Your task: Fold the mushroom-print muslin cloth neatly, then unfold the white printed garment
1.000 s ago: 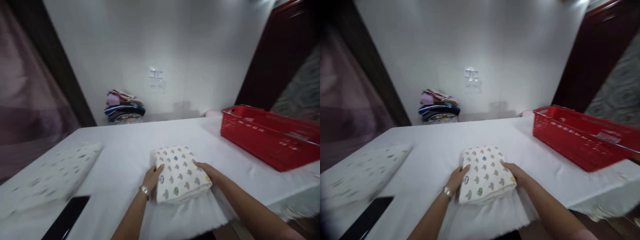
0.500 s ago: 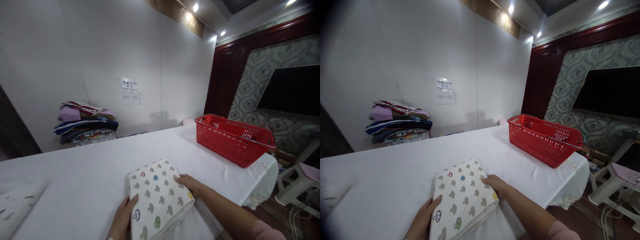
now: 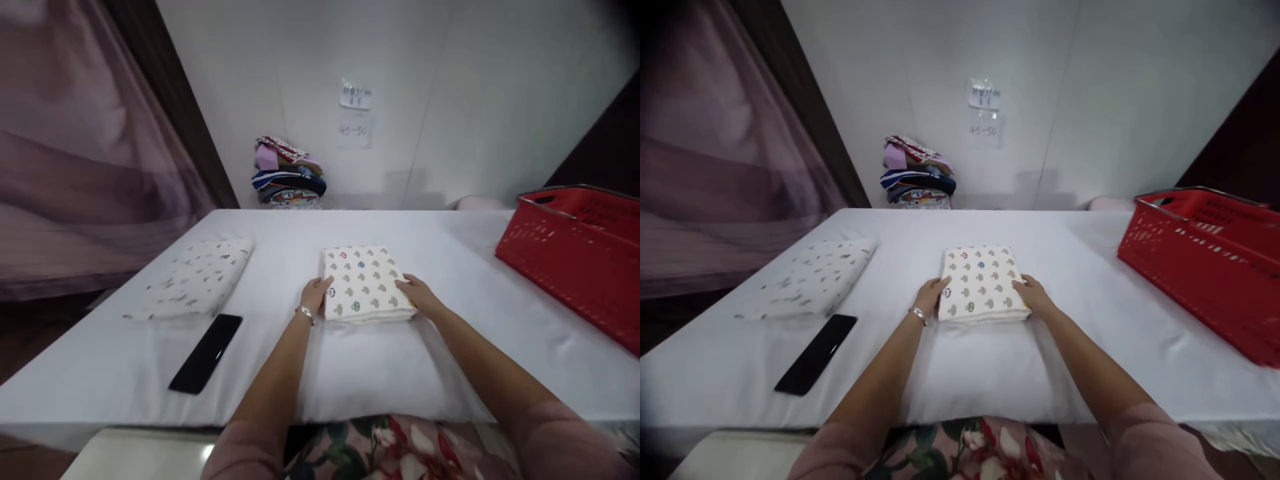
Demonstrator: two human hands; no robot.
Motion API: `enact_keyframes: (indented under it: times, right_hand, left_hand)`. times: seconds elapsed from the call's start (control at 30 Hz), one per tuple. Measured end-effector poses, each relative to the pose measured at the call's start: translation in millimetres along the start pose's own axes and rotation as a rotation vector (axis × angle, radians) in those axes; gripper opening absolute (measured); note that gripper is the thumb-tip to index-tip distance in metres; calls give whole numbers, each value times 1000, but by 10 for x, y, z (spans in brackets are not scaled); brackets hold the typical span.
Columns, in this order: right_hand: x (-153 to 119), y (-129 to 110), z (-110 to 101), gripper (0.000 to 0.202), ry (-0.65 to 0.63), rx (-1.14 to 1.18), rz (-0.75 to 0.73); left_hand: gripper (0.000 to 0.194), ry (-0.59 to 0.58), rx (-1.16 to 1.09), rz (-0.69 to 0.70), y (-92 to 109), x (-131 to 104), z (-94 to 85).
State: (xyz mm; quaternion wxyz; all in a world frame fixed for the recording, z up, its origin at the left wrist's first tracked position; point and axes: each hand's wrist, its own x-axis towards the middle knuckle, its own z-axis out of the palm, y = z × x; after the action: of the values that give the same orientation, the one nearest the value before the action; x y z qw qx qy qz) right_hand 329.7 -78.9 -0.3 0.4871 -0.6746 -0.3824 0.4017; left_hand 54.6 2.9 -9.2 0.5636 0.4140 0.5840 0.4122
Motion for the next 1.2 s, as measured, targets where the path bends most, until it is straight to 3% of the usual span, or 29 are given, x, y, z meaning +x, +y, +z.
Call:
enact_keyframes:
  times: [0.1, 0.23, 0.33, 0.4, 0.47, 0.57, 0.77, 1.03, 1.2]
  right_hand:
    - [-131, 142, -49, 42, 61, -6, 23]
    - [-386, 300, -203, 45, 158, -110, -159]
    - [-598, 363, -281, 38, 218, -303, -440]
    - [-707, 367, -284, 29, 198, -424, -684]
    - [-762, 355, -252, 26, 150, -532, -872]
    - [-736, 343, -175, 28, 105, -700, -993]
    - [-522, 394, -101, 28, 108, -933, -979]
    - [-556, 353, -150, 24, 164, -875, -1045]
    - [-599, 448, -141, 26, 98, -832, -988]
  left_hand:
    - [54, 28, 15, 98, -210, -27, -17]
    - [43, 114, 217, 371, -257, -221, -18]
    - [31, 133, 464, 788, -231, -470, 10]
    - [24, 38, 620, 1013, -233, -637, 54]
    - [22, -77, 753, 1125, -256, -758, 108]
    - [21, -143, 887, 1146, -309, -809, 168]
    - [18, -184, 964, 1100, -366, -741, 173]
    - [20, -159, 958, 1105, -378, -768, 184]
    - [22, -157, 939, 1115, -368, -759, 193]
